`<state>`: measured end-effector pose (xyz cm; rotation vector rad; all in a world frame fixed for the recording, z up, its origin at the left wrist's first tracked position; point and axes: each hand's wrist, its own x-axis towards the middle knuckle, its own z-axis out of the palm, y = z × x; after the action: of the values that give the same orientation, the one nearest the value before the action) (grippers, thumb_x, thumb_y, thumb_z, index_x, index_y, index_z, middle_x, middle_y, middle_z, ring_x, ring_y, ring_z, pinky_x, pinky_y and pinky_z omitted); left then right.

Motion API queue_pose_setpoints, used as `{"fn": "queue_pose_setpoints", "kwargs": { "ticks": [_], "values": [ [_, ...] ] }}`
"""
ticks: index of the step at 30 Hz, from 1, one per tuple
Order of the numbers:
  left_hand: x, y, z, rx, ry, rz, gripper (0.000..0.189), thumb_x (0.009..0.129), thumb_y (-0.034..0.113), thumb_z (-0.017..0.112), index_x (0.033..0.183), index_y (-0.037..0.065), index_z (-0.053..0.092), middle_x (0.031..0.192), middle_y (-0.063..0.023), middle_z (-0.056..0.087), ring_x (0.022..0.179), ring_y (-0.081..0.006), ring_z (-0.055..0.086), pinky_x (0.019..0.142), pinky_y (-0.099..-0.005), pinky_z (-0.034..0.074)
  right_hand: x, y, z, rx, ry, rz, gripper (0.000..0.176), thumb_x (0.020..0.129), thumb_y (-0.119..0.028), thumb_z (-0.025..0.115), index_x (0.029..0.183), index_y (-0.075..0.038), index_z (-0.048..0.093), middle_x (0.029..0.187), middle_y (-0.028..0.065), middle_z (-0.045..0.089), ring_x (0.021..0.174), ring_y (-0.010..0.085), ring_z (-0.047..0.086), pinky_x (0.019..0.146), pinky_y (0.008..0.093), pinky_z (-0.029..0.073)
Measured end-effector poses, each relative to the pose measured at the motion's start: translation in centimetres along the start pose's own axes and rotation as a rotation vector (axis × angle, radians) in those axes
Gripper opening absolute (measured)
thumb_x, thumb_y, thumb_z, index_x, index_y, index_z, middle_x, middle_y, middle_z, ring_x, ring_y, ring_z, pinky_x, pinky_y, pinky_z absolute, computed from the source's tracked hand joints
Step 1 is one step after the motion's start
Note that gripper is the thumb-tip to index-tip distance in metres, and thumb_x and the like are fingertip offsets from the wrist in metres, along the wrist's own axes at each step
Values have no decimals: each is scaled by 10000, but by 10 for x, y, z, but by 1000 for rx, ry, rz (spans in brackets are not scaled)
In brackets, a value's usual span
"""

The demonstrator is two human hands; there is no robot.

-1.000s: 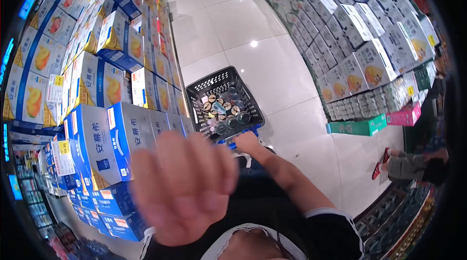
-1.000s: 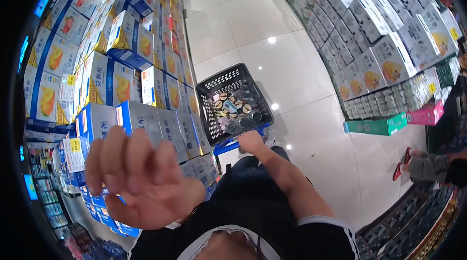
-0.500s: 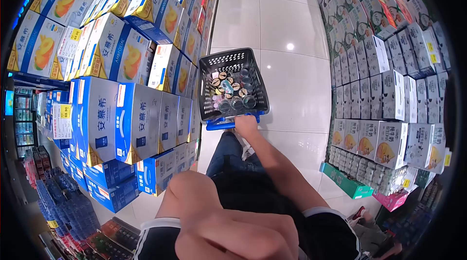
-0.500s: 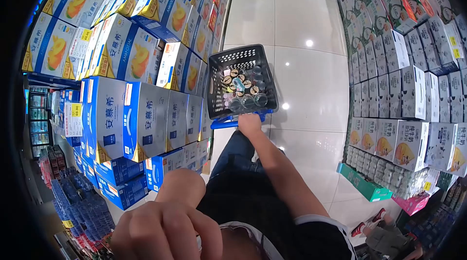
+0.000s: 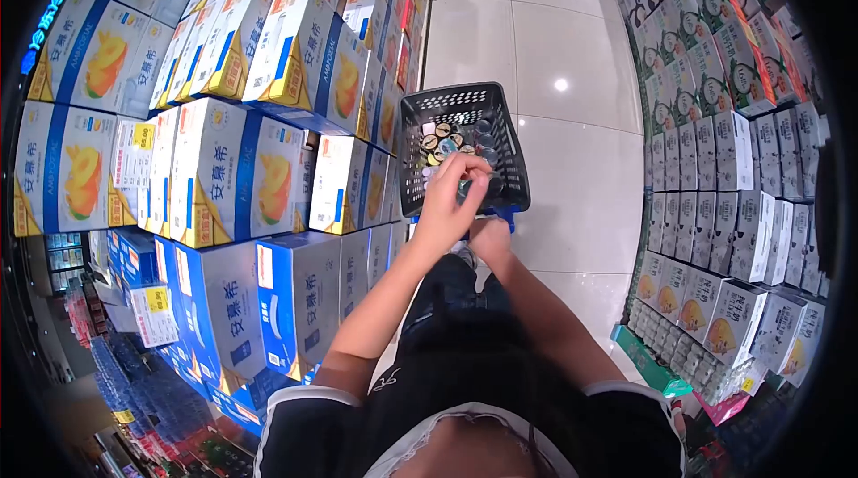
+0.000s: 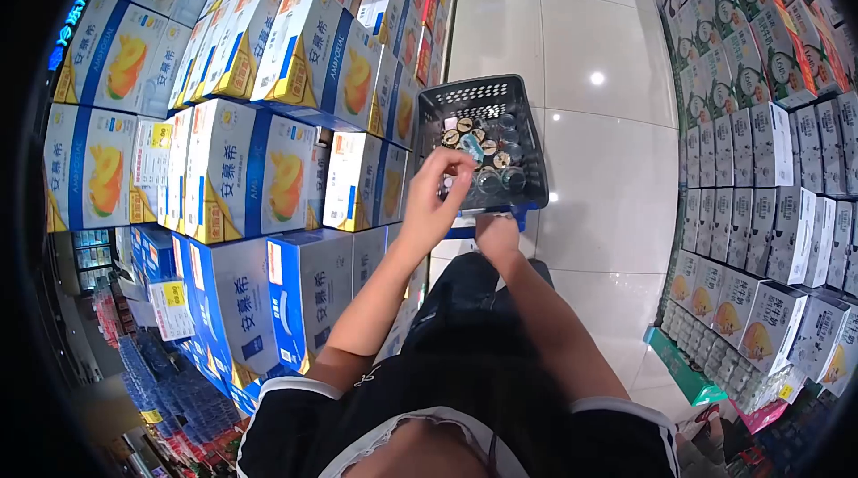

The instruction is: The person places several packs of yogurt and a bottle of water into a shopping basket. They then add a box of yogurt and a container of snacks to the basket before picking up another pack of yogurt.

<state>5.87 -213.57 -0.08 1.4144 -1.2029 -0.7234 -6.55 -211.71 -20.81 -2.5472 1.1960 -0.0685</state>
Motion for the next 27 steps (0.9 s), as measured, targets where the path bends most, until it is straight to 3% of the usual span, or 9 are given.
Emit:
{"fn": "queue_pose_setpoints", "kwargs": {
  "ticks": [4,5,6,8,15,18,20,21,27],
  "values": [
    [-11,-165,8,468,-100,-94,166,824,186,532,801,23,552,762,-122,568,748,-300,532,681,-400,395,33,2,-8,-52,29,-29,98,653,-158,547,584,-120,605,553,76,596,515,214,603,520,329,470],
    [-12,-172,12,462,-256,-241,200,824,232,536,763,42,549,726,-105,571,743,-305,535,683,-399,390,41,3,-10,-39,71,-53,57,621,-164,579,585,-121,591,561,65,591,502,211,593,497,327,459],
    [-15,-181,15,577,-393,-129,225,840,263,502,758,55,525,711,-115,575,702,-322,551,650,-421,414,47,4,-9,-30,108,-74,58,590,-170,611,586,-122,577,569,55,587,489,207,584,474,326,448],
    [-10,-179,22,583,-364,-287,225,857,259,456,779,54,508,724,-141,579,670,-347,565,602,-443,440,62,5,1,9,152,-32,77,606,-188,607,586,-123,571,541,51,570,479,207,568,486,322,444],
    [64,-202,7,627,-355,-71,182,848,208,441,769,50,483,665,-153,561,651,-347,569,577,-431,456,134,12,-13,113,-35,45,124,664,-176,541,577,-103,593,566,85,603,505,211,595,585,361,470],
    [96,-213,1,637,-379,-118,165,846,193,443,766,55,484,652,-143,553,646,-343,566,566,-427,448,167,19,-22,224,-110,33,127,669,-180,541,597,-92,597,577,99,604,499,220,596,572,362,475],
    [125,-218,-4,636,-421,-206,190,856,201,423,765,56,503,658,-156,550,624,-353,553,545,-422,424,194,27,-28,249,-146,-130,152,689,-196,535,609,-85,601,583,105,604,516,236,603,566,380,483],
    [139,-220,-5,651,-416,-203,195,863,207,417,769,62,506,658,-151,554,629,-355,555,547,-424,424,214,29,-35,299,-328,-78,197,712,-237,536,642,-69,611,607,115,613,565,262,617,567,398,489],
    [213,-239,-3,701,-348,-162,169,822,219,474,758,65,496,653,-133,562,632,-319,572,541,-423,438,291,60,-33,308,-441,-113,293,731,-347,566,794,-64,612,662,130,624,616,284,620,587,404,489]
  ]
}}
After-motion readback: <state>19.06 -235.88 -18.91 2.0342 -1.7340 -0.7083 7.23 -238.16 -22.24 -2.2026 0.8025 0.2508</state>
